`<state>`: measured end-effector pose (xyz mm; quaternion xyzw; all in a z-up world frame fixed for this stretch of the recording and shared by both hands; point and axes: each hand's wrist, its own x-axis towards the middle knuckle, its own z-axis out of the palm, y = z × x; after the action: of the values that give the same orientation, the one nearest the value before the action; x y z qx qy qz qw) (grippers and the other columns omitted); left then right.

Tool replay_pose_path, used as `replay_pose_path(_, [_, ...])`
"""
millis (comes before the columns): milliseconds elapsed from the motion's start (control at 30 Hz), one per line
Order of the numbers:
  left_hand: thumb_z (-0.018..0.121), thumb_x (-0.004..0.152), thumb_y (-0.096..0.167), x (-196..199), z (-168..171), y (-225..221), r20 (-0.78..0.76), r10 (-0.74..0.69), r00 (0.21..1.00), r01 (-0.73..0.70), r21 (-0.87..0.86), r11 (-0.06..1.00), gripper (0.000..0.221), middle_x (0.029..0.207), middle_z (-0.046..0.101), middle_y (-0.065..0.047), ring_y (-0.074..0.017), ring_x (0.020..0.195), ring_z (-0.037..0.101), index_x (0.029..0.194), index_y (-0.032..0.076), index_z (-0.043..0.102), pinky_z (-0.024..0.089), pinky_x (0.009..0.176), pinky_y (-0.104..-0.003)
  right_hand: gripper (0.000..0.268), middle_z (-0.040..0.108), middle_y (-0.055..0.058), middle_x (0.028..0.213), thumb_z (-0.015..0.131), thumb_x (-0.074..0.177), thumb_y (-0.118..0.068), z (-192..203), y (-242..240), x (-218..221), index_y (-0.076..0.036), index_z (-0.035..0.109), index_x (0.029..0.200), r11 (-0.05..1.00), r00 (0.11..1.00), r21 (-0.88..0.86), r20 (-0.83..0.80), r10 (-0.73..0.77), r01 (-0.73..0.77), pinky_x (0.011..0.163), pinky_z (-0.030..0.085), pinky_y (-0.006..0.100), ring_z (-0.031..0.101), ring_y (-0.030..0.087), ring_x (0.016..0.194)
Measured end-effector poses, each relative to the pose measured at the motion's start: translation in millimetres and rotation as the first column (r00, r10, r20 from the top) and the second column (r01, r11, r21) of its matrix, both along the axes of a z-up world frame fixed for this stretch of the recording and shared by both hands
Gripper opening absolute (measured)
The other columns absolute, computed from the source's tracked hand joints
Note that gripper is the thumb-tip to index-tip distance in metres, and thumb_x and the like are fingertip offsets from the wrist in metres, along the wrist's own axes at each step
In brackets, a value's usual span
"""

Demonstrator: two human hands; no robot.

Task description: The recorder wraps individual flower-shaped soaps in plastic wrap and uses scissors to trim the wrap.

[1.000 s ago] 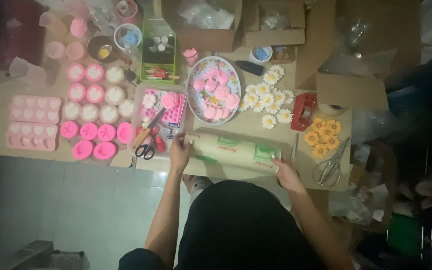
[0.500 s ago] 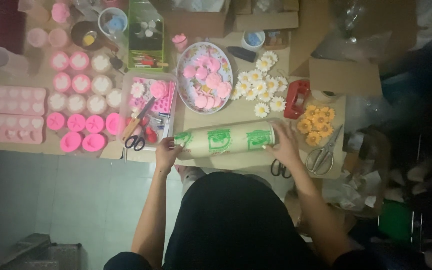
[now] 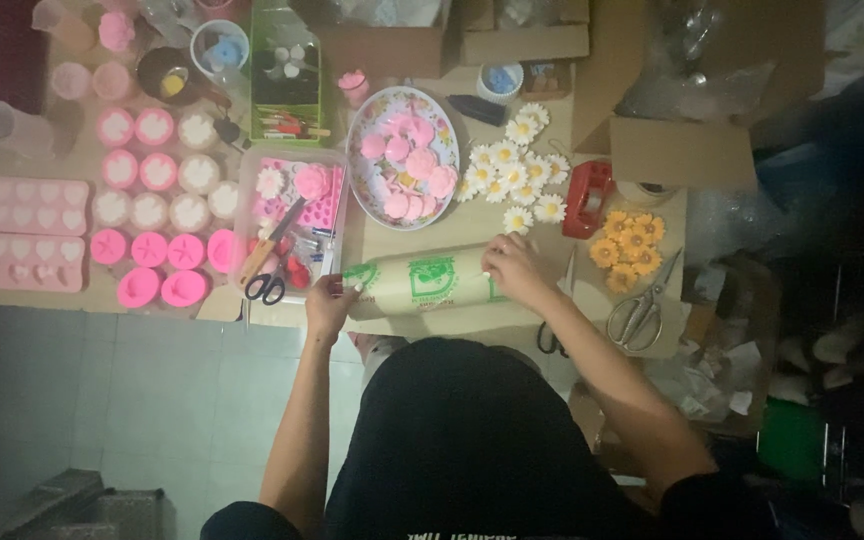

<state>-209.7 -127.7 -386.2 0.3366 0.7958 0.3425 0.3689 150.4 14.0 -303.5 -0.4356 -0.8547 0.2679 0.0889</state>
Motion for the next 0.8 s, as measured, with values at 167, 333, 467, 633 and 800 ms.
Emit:
replay_pose_path(167, [0.08, 0.071, 0.009, 46.4, 30.5, 14.0, -0.343, -0.086, 0.935, 0.163, 0.202, 0.966, 0.056, 0.117, 0.066, -0.023, -0.0354, 0.104, 0.063, 0.124, 0.0, 0.063, 0.051, 0.091, -0.046, 0.008, 0.062, 0.006, 0.108, 0.066, 0.087, -0.007, -22.0, 8.2, 4.2, -0.01, 0.065, 0.094, 0.99, 0.991, 0.06, 0.009, 0.131, -0.131, 0.098, 0.041, 0.047, 0.054, 0.028, 0.112])
replay_pose_path(333, [0.083, 0.07, 0.018, 156.7, 56.5, 58.7, -0.389, -0.514, 0.764, 0.628, 0.268, 0.731, 0.057, 0.127, 0.06, -0.023, -0.0432, 0.12, 0.053, 0.121, -0.001, 0.065, 0.04, 0.105, -0.055, 0.006, 0.064, 0.011, 0.102, 0.062, 0.092, -0.006, -41.9, 6.3, 6.5, -0.008, 0.062, 0.097, 0.995, 0.995, 0.047, 0.032, 0.089, -0.091, 0.097, 0.043, 0.048, 0.058, 0.031, 0.108])
replay_pose_path(467, [0.076, 0.078, 0.011, 194.0, 36.9, 89.2, -0.393, -0.506, 0.768, 0.629, 0.308, 0.714, 0.026, 0.114, 0.069, -0.011, -0.0361, 0.113, 0.059, 0.103, 0.007, 0.073, 0.043, 0.102, -0.051, 0.011, 0.066, 0.012, 0.103, 0.062, 0.091, -0.007, -68.6, 8.3, 21.4, -0.008, 0.062, 0.101, 0.997, 0.991, 0.052, -0.119, 0.065, -0.059, 0.1, 0.044, 0.047, 0.06, 0.033, 0.108])
replay_pose_path(633, [0.073, 0.079, 0.005, 185.9, 29.1, 104.1, -0.333, -0.532, 0.779, 0.627, 0.417, 0.658, 0.01, 0.099, 0.074, -0.008, -0.0324, 0.102, 0.065, 0.088, 0.009, 0.073, 0.045, 0.097, -0.048, 0.024, 0.066, 0.011, 0.111, 0.068, 0.083, -0.01, -29.3, 16.8, 28.6, -0.008, 0.064, 0.106, 0.996, 0.991, -0.092, -0.133, -0.016, 0.004, 0.096, 0.044, 0.048, 0.059, 0.034, 0.11])
replay_pose_path(800, [0.076, 0.076, 0.001, 181.8, 43.5, 104.7, -0.213, -0.572, 0.792, 0.598, 0.456, 0.659, 0.01, 0.093, 0.074, -0.009, -0.0325, 0.093, 0.066, 0.084, 0.006, 0.072, 0.05, 0.091, -0.045, 0.012, 0.063, 0.013, 0.107, 0.069, 0.081, -0.007, -23.8, 21.2, 29.8, -0.007, 0.07, 0.093, 1.0, 0.985, 0.029, -0.172, 0.009, -0.004, 0.096, 0.047, 0.046, 0.059, 0.038, 0.11])
